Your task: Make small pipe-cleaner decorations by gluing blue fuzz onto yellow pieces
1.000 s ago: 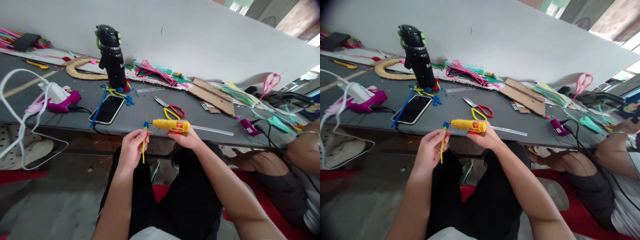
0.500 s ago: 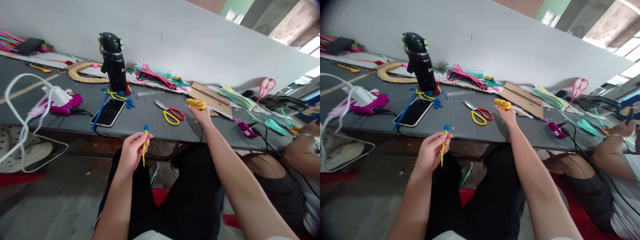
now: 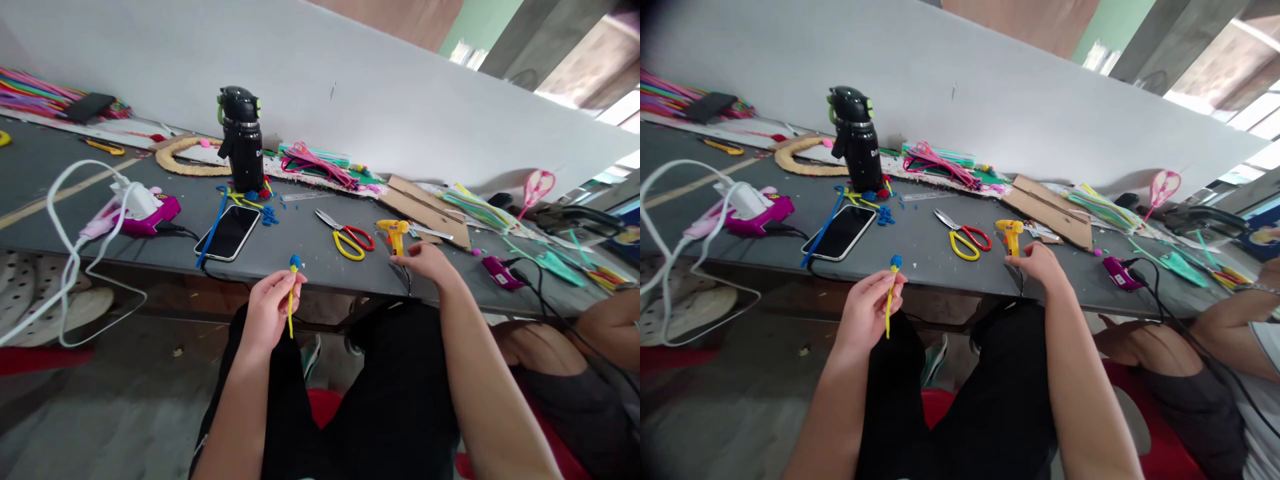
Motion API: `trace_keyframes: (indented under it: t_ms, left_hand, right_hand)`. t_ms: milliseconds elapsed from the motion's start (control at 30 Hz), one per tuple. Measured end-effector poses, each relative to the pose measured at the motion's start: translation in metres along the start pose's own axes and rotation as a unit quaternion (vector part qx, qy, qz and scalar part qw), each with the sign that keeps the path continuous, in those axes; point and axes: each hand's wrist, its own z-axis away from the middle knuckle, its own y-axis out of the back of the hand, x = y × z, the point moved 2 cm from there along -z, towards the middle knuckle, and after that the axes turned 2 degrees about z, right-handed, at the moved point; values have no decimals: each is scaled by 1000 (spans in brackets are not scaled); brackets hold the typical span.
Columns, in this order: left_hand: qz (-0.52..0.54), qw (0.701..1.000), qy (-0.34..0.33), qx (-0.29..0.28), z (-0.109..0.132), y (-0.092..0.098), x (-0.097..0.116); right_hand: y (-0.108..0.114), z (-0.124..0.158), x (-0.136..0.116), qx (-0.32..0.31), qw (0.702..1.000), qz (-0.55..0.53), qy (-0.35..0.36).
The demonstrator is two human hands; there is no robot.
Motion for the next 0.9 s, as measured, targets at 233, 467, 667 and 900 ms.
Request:
trace_keyframes:
  t_ms: [233, 467, 667, 900]
  left_hand:
    - [2, 999, -17, 31, -1, 7, 3]
    - [16, 998, -15, 62, 1, 17, 8]
    - [23, 996, -6, 82, -1, 29, 9]
    - [27, 996, 1, 89, -2, 31, 8]
  right_hand:
    - [-22, 39, -135, -126, 917, -157, 345]
    - [-130, -2, -258, -113, 909, -149, 374]
    - [-160, -8, -278, -103, 912, -129, 375]
    - [-160, -9, -281, -95, 913, -129, 375]
